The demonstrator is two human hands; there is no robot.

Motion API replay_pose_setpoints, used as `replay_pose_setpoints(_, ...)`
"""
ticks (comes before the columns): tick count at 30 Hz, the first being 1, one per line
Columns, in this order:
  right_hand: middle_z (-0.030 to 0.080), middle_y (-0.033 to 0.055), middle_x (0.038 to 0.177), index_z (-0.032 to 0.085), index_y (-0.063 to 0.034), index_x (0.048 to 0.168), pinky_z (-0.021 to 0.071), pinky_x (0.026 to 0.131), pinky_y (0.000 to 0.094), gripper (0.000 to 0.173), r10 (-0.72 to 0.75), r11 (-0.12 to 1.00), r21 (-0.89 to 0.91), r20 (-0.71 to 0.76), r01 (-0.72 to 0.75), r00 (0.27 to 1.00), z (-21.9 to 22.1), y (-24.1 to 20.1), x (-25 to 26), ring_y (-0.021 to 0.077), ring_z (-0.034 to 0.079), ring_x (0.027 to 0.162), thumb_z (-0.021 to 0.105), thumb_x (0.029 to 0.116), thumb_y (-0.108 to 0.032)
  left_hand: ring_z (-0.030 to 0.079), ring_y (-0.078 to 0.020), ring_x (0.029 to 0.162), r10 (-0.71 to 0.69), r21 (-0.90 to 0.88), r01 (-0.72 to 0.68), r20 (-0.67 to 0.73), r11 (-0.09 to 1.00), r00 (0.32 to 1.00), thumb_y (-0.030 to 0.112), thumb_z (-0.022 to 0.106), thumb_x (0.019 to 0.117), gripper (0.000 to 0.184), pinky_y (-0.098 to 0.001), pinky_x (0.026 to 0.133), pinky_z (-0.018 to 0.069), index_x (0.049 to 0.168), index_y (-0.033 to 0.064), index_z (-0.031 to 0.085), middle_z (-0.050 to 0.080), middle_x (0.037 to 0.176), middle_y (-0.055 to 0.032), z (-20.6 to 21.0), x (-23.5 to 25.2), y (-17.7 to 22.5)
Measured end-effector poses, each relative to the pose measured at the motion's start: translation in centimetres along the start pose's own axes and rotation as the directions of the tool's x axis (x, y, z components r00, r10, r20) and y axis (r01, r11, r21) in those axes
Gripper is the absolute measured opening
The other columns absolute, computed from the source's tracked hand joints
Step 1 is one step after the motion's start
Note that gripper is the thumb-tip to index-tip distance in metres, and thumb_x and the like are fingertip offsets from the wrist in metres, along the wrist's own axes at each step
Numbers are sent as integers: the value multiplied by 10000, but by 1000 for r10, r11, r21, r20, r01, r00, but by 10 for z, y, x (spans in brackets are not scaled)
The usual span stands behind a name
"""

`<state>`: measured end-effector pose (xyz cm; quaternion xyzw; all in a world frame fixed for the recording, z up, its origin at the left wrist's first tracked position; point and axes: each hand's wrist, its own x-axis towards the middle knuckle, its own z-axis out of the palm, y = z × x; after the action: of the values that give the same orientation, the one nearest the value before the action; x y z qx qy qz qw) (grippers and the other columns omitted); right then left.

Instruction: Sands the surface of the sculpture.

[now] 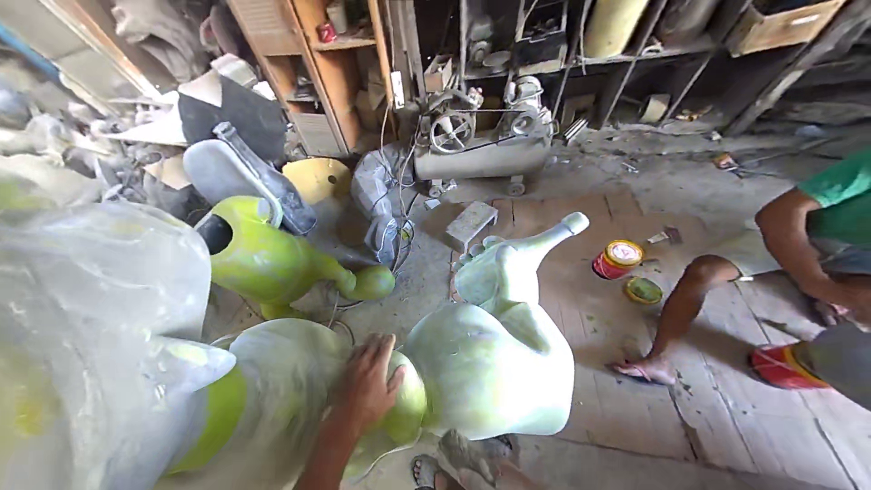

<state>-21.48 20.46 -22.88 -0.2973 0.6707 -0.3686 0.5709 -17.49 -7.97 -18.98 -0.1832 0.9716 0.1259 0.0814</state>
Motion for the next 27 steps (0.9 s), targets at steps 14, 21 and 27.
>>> replay_pose_setpoints(14, 719, 23, 1113, 619, -101, 1346, 535, 938, 306, 481, 2, 931, 262, -700, 254, 714, -86, -4, -7, 56, 665, 1043, 443, 1062, -447, 538, -325, 1369, 425, 141, -420, -7, 897, 905, 421, 520, 1006, 502, -611, 1148, 369, 1376, 108, 649, 607, 1437, -118, 39, -60, 36)
replay_pose_setpoints(21, 720, 48, 1044, 653, -40, 1255, 548, 888, 292, 404, -44, 830, 345, -742, 438, 669, -50, -26, 44, 71, 675, 967, 466, 1068, -346, 536, -362, 1362, 418, 97, -462, 293, 882, 860, 557, 584, 956, 681, -646, 1186, 266, 1380, 25, 619, 594, 1420, -211, 33, -76, 45)
replay_pose_setpoints(27, 728, 136, 1061, 662, 23, 1235, 538, 960, 350, 447, -218, 877, 91, -801, 472, 558, -2, -42, 97, 149, 688, 1026, 474, 1043, -335, 591, -228, 1307, 496, -111, -483, 201, 868, 845, 388, 572, 1011, 398, -449, 1133, 442, 1308, 158, 702, 686, 1324, -54, -5, -101, 11)
